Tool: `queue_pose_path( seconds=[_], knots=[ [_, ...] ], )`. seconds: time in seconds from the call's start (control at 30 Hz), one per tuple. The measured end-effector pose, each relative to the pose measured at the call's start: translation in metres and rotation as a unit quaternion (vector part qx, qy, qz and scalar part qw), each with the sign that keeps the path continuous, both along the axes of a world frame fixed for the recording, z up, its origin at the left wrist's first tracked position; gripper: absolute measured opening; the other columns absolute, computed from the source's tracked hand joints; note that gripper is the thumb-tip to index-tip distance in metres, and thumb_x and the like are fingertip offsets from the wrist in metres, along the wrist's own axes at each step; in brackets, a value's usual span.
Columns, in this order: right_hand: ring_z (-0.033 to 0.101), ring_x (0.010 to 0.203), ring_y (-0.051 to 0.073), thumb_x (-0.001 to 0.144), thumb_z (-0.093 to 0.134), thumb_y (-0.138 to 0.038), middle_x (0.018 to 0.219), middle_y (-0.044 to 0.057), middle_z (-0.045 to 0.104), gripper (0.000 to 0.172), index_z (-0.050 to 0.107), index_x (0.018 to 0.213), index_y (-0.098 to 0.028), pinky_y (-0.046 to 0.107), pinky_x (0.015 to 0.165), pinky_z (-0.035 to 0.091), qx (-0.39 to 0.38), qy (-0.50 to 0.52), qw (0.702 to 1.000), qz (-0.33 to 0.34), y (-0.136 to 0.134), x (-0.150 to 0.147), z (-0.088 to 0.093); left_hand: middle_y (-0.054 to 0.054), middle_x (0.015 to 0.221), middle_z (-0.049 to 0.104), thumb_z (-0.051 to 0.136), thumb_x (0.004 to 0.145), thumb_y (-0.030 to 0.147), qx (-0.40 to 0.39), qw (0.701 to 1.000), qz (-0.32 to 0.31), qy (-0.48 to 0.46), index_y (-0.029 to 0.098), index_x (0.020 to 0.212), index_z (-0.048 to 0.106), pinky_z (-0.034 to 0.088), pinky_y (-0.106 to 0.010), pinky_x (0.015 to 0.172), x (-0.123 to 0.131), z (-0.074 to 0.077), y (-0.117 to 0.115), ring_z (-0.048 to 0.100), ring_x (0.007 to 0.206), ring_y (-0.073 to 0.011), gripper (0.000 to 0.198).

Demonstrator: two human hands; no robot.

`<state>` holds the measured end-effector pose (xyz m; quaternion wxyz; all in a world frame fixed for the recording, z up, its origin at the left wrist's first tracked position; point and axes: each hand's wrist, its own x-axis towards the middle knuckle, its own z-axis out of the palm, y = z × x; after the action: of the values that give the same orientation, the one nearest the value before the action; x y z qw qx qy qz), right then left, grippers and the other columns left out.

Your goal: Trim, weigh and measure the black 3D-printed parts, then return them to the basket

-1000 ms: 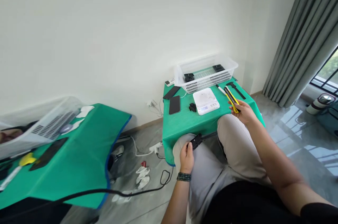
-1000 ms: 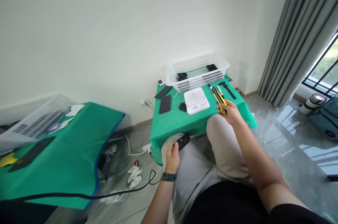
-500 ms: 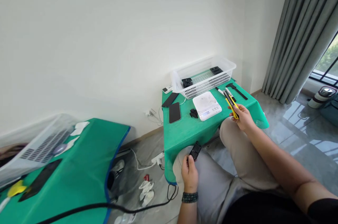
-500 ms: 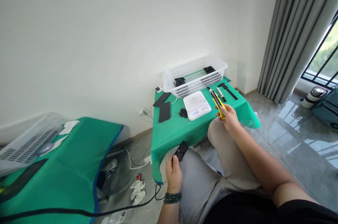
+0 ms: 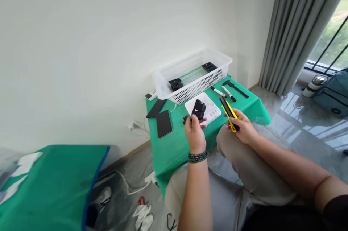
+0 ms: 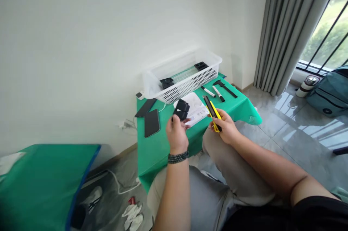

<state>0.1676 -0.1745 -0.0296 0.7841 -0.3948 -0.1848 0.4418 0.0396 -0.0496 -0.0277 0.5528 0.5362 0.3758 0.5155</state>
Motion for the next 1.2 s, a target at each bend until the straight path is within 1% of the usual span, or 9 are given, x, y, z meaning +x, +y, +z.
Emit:
queue_pose_path(
  seconds=[0.07,0.17,0.27,0.37,0.53,0.7,0.9,1.03,1.2],
  knots=[
    [0.066,0.06,0.013,0.072,0.085,-0.038,0.108,0.004,0.078,0.048,0.065,0.114,-0.026,0.023,0.047,0.047,0.004,-0.023,1.0,0.006,0.001,-0.001,0.001,-0.005,0.079,0.071,0.065,0.085,0.077,0.06,0.998,-0.019,-0.005,0.017,0.092,0.062,0.05,-0.021,0.051,0.013,0.009,0.013,0.074,0.065,-0.0164,0.06],
    [0.063,0.058,0.011,0.079,0.084,-0.045,0.109,0.006,0.078,0.046,0.066,0.116,-0.026,0.024,0.046,0.046,0.003,-0.079,0.997,0.008,0.001,0.001,-0.001,-0.007,0.087,0.073,0.066,0.087,0.075,0.123,0.992,-0.024,-0.003,0.016,0.102,0.066,0.054,-0.023,0.054,0.015,0.005,0.025,0.074,0.066,-0.0162,0.061],
    [0.058,0.052,0.01,0.083,0.082,-0.055,0.106,0.007,0.079,0.047,0.065,0.115,-0.025,0.024,0.043,0.044,0.001,-0.136,0.991,0.017,0.001,0.006,-0.003,-0.009,0.09,0.075,0.065,0.088,0.074,0.109,0.993,-0.033,0.027,0.015,0.106,0.068,0.056,-0.024,0.055,0.004,-0.008,0.03,0.076,0.071,-0.0186,0.062],
    [0.056,0.048,0.009,0.084,0.08,-0.061,0.102,0.007,0.08,0.051,0.063,0.115,-0.024,0.024,0.042,0.044,-0.003,-0.175,0.983,0.046,0.004,0.011,0.0,-0.009,0.09,0.075,0.065,0.092,0.067,0.095,0.993,-0.024,0.072,0.015,0.11,0.07,0.058,-0.024,0.059,-0.013,-0.013,0.028,0.076,0.075,-0.0185,0.056],
    [0.058,0.049,0.009,0.087,0.077,-0.063,0.091,0.003,0.077,0.051,0.063,0.117,-0.023,0.023,0.043,0.046,-0.027,-0.222,0.968,0.114,0.02,0.017,0.003,-0.016,0.133,0.067,0.067,0.094,0.058,0.144,0.987,-0.01,0.076,0.015,0.095,0.07,0.061,-0.024,0.06,-0.022,-0.014,0.025,0.075,0.078,-0.0155,0.042],
    [0.059,0.051,0.01,0.086,0.08,-0.053,0.081,-0.002,0.069,0.052,0.064,0.125,-0.023,0.023,0.045,0.048,-0.057,-0.239,0.961,0.129,0.033,0.021,0.002,-0.016,0.143,0.06,0.068,0.094,0.057,0.143,0.987,-0.008,0.073,0.015,0.094,0.069,0.063,-0.025,0.062,-0.01,-0.023,0.022,0.075,0.079,-0.0147,0.042],
    [0.058,0.054,0.011,0.092,0.076,-0.043,0.085,0.001,0.069,0.041,0.065,0.126,-0.023,0.025,0.05,0.051,-0.074,-0.303,0.944,0.106,0.012,0.016,0.007,-0.016,0.14,0.061,0.065,0.097,0.058,0.122,0.989,-0.034,0.076,0.016,0.091,0.071,0.061,-0.025,0.065,-0.006,-0.026,0.012,0.068,0.078,-0.0122,0.043],
    [0.06,0.054,0.013,0.092,0.076,-0.048,0.082,0.002,0.07,0.042,0.067,0.125,-0.025,0.027,0.048,0.05,-0.064,-0.321,0.941,0.088,0.005,0.02,0.008,-0.016,0.141,0.062,0.065,0.097,0.057,0.15,0.986,-0.041,0.063,0.017,0.094,0.075,0.063,-0.03,0.07,-0.009,-0.027,0.014,0.071,0.093,-0.0189,0.041],
    [0.061,0.054,0.015,0.092,0.077,-0.047,0.076,0.001,0.069,0.04,0.071,0.125,-0.025,0.028,0.049,0.051,-0.065,-0.349,0.926,0.128,0.004,0.022,0.01,-0.017,0.145,0.062,0.068,0.096,0.056,0.179,0.981,-0.017,0.073,0.017,0.095,0.076,0.066,-0.038,0.085,-0.019,-0.027,0.017,0.069,0.12,-0.029,0.039]
  ],
)
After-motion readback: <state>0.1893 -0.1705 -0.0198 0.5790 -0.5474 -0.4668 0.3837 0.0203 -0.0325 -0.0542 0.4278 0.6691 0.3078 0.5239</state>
